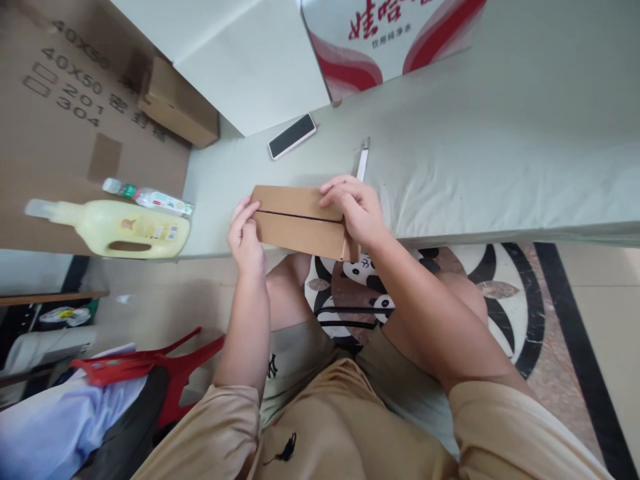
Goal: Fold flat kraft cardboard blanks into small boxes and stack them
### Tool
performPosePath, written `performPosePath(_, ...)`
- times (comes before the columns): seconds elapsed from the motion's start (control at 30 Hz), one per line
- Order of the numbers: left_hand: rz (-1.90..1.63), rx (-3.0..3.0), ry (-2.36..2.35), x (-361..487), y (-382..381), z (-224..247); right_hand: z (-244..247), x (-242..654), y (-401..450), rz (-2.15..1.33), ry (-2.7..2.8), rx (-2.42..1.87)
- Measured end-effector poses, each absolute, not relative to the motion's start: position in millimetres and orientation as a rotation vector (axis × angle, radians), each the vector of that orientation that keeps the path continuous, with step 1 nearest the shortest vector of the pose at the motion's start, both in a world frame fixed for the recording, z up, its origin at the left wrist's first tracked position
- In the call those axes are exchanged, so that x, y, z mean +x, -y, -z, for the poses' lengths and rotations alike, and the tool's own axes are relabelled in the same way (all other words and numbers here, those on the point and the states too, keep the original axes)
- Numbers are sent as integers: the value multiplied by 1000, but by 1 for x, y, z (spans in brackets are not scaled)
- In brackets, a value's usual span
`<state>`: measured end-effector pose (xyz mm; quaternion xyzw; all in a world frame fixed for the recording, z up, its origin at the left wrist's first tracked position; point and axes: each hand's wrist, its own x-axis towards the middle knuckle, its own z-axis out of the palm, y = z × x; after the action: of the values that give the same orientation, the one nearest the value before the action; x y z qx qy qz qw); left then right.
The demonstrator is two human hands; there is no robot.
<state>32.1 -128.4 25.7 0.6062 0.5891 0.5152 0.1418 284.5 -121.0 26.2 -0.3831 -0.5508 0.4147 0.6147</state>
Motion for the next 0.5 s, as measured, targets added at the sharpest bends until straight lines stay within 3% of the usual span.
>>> performPosePath(0.27, -1591, 1706, -1691, 33, 118, -19, -12, 299, 128, -963, 1247, -979)
performPosePath(0.5, -1800, 1260, -1652, 3, 115, -17, 3, 293, 131, -1118, 1234, -1158)
